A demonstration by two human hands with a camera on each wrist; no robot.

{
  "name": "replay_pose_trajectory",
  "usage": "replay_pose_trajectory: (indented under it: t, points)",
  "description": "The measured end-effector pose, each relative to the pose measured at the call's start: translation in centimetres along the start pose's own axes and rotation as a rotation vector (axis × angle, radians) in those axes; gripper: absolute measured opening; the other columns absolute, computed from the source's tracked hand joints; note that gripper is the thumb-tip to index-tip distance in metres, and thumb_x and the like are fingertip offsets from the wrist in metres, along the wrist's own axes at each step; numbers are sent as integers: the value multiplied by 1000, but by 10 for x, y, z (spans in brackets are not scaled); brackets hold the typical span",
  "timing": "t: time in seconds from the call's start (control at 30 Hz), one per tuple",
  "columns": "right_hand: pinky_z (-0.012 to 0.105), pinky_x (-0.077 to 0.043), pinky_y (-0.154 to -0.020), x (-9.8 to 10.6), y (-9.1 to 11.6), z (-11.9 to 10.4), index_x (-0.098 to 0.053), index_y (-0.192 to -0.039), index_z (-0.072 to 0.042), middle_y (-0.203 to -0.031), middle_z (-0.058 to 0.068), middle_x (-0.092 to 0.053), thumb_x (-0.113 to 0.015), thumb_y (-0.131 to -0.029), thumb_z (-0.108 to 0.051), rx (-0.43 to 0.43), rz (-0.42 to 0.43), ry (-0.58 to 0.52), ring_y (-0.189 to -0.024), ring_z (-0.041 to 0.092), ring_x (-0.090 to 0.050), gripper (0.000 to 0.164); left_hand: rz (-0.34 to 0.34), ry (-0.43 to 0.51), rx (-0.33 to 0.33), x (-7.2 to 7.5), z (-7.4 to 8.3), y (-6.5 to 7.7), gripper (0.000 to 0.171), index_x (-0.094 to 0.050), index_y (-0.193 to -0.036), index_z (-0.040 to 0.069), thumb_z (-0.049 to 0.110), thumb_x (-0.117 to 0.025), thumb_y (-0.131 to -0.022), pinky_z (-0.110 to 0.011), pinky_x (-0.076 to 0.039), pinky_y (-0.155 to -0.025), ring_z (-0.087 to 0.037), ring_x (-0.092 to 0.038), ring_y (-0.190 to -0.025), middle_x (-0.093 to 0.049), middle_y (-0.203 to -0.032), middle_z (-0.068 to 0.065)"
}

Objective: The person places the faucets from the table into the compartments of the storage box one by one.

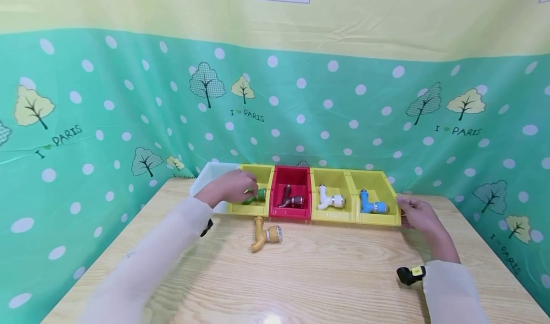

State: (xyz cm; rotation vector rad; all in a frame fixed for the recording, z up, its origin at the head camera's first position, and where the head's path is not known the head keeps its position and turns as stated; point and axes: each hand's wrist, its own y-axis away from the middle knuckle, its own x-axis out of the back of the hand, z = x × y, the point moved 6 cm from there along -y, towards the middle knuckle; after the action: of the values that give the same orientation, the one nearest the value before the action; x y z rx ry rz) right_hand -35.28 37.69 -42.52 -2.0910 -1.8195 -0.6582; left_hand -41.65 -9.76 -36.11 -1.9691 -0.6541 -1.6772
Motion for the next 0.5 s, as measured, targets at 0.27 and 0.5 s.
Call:
replay_pose_trajectory:
  t: [0.27, 0.5]
  points:
    - [37, -56, -76, 1, 2, -2, -43, -135, 4, -119, 22, -53, -34, -100, -49, 1, -2, 3, -90, 23, -60, 64, 69, -63, -85, 11, 23, 18, 14, -73, -92, 24, 17, -61, -88, -29, -50, -72, -11, -54, -79, -60, -89, 8]
    - [36, -57, -75, -1, 2, -1, -39, -138, 5, -122, 23, -51, -33, -100, -49, -5, -2, -1, -92, 25, -60, 66, 86, -40, -114, 8, 40, 34, 18, -71, -101, 25, 18, -61, -87, -33, -49, -80, -12, -54, -93, -62, -101, 8]
